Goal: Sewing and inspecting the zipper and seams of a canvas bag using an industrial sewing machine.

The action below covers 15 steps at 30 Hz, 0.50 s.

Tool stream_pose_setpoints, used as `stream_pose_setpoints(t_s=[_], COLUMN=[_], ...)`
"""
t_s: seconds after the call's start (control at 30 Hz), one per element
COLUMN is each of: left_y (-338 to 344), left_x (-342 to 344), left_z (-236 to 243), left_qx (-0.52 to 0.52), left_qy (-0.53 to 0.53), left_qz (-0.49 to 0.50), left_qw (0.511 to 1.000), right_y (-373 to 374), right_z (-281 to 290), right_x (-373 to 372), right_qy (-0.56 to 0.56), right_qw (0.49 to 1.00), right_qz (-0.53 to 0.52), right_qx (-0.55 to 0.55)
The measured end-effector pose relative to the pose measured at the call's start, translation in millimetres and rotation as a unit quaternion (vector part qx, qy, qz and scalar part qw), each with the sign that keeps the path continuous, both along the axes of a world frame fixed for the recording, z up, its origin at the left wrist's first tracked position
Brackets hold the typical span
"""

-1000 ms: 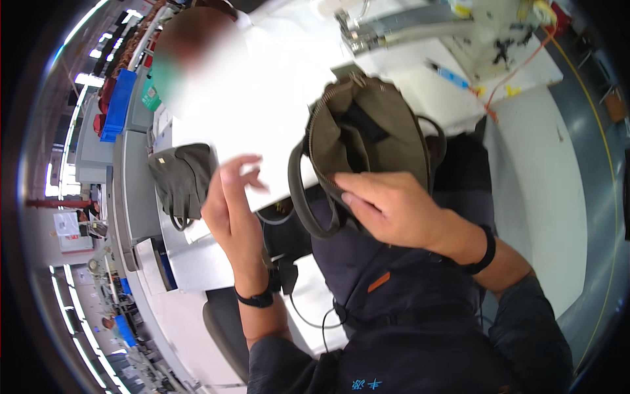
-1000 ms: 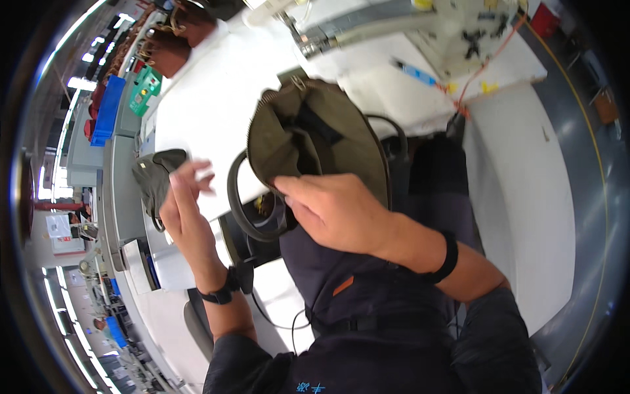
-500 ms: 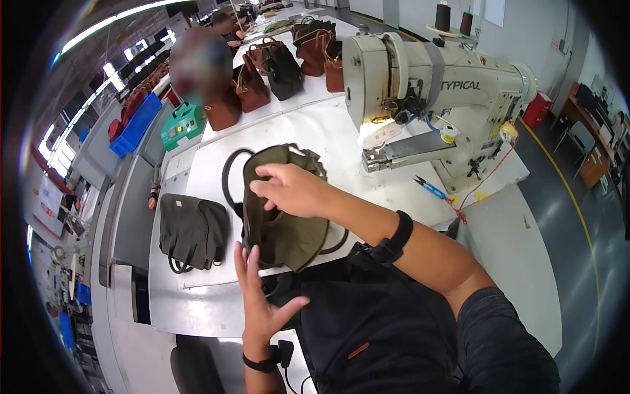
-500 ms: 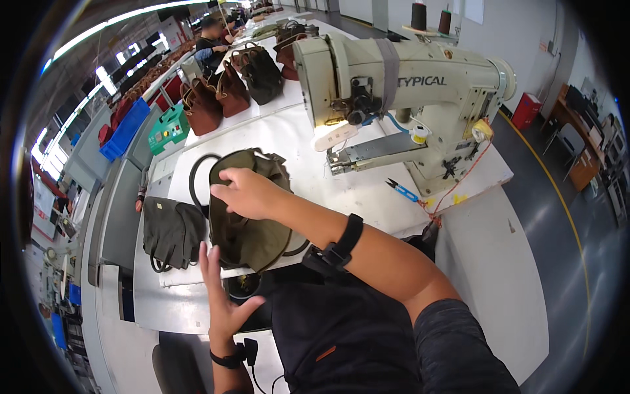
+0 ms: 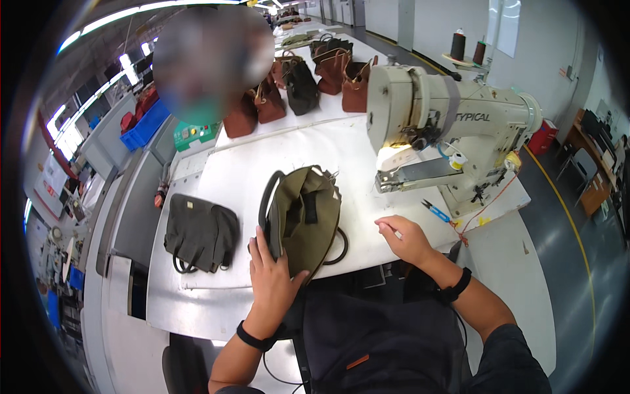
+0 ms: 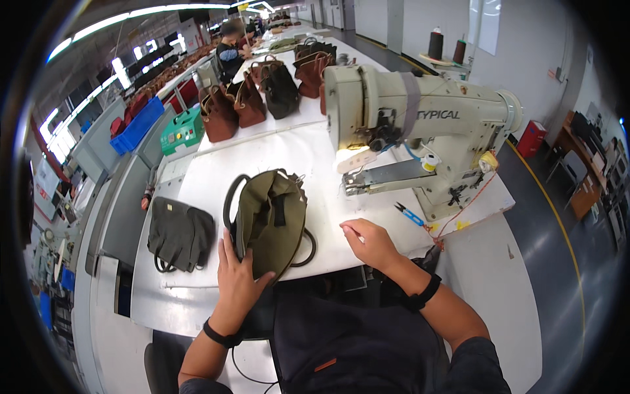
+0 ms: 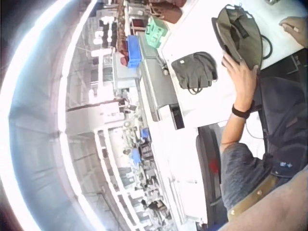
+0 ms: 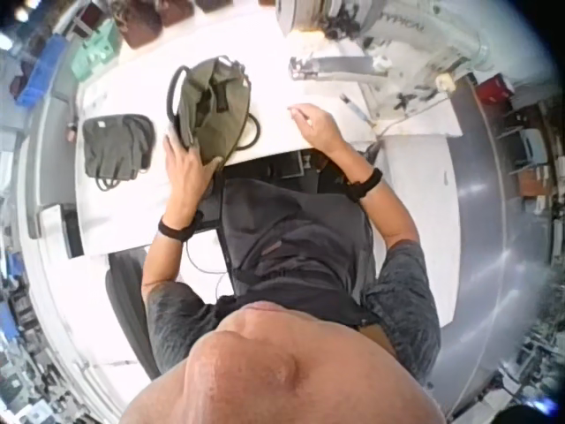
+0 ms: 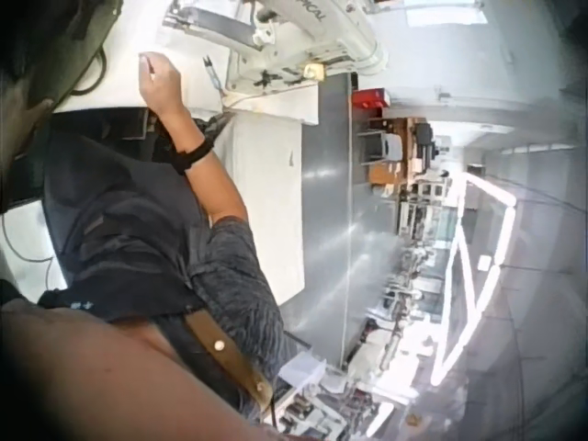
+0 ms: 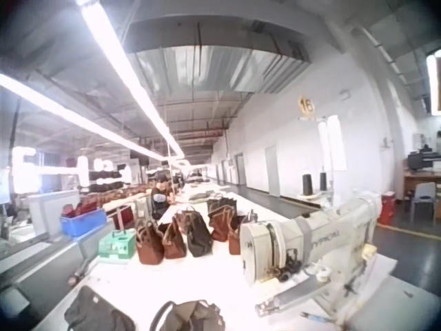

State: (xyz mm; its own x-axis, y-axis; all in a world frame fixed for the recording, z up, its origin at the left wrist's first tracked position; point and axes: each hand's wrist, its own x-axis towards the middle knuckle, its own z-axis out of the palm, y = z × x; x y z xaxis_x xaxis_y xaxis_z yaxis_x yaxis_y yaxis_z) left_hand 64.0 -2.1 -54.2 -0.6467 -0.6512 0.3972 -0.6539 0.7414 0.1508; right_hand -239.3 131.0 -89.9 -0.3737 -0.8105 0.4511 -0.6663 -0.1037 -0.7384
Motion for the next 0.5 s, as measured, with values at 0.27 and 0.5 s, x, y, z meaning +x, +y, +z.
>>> stream_pose_setpoints(t_s=[0.27, 0.5], left_y=[24, 19], left_x=[-1, -21], left_z=[-18, -50], left_qx=[0.005, -0.032], left_qy=[-0.072, -0.132], left_qz=[-0.093, -0.036], left_qw=[0.993, 0.990], right_y=[2, -10], right_z=[-73, -75], right_x=[-39, -31], right_qy=[-0.256, -0.185], right_qw=[0.965, 0.975], right_qz=[-0.054, -0.121], right_qx=[-0.001, -0.001])
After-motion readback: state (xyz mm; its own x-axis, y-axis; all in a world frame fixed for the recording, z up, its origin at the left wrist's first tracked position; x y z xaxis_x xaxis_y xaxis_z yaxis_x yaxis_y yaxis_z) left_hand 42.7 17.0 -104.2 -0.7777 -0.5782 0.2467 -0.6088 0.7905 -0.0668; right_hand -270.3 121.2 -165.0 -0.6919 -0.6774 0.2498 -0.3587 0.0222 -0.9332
